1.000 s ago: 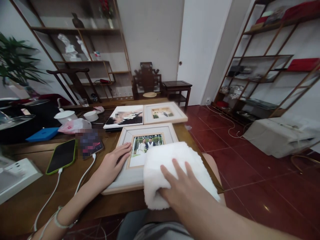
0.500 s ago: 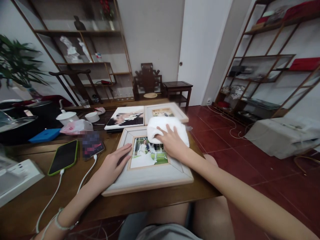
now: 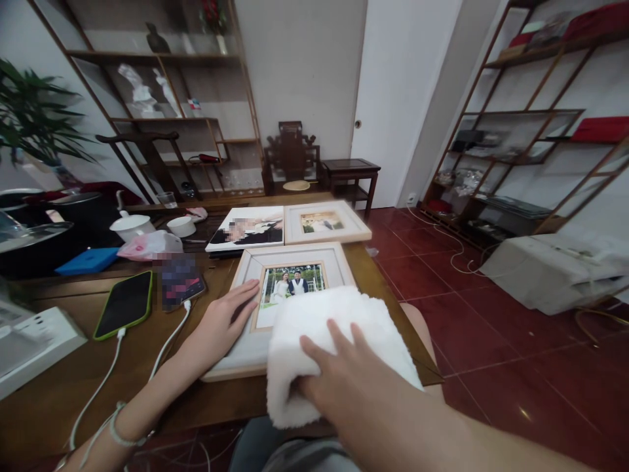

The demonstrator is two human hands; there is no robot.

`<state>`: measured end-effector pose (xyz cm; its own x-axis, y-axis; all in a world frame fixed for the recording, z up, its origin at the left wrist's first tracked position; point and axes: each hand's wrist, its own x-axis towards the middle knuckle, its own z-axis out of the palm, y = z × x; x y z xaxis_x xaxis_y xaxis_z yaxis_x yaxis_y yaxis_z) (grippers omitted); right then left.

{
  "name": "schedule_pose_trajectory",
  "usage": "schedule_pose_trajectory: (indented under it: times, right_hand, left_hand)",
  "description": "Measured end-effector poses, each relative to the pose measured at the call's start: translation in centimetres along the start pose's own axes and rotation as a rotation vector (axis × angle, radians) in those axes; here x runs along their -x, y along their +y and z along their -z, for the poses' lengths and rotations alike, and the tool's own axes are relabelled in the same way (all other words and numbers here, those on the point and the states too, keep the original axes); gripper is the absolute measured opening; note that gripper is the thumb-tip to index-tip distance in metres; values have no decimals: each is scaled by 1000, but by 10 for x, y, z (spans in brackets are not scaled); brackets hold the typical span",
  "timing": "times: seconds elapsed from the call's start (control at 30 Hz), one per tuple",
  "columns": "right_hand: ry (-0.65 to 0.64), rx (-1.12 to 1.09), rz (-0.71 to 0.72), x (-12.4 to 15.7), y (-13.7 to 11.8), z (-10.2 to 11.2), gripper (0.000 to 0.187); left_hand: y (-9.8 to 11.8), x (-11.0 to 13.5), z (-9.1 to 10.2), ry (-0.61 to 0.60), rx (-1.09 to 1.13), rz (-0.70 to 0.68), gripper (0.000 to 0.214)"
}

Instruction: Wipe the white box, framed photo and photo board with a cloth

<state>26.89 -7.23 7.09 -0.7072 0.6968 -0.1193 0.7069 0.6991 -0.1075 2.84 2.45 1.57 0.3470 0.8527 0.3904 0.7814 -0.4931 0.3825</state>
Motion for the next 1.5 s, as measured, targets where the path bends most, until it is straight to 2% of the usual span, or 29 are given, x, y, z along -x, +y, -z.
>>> schedule_pose_trajectory:
  times: [0.1, 0.17, 0.27, 0.43, 0.53, 0.63, 0.83, 0.93, 1.03, 1.13, 1.4, 1.5]
  right_hand:
    - [1, 4, 36, -10, -5, -6, 45]
    - [46, 5, 30, -21, 2, -7, 52]
    - [136, 25, -40, -42, 29, -5, 61]
    - [271, 191, -215, -78, 83, 0, 65]
    - [262, 235, -220, -88, 94, 1, 66]
    - [202, 241, -161, -80, 81, 2, 63]
    - [88, 119, -19, -29, 18, 0, 56]
    - [94, 75, 20, -10, -8, -9, 48]
    - [132, 75, 19, -5, -15, -16, 45]
    - [168, 110, -34, -12, 0, -17, 53]
    - [298, 267, -255, -69, 82, -3, 61]
    - [319, 287, -287, -85, 94, -1, 61]
  left_hand:
    - [1, 0, 0, -6, 1, -6, 37]
    - [1, 0, 1, -9, -1, -9, 36]
    - [1, 1, 2, -13, -3, -5, 36]
    - [2, 2, 3, -18, -1, -2, 35]
    - [2, 2, 4, -9, 7, 1, 35]
    - [2, 2, 4, 1, 11, 4, 35]
    - [-1, 1, 1, 15, 5, -2, 34]
    - [-2, 1, 1, 7, 13, -9, 35]
    - [-1, 0, 2, 5, 20, -21, 35]
    - [-1, 0, 3, 8, 23, -34, 33]
    - [-1, 0, 5, 10, 17, -42, 32]
    - [-1, 0, 5, 11, 14, -43, 32]
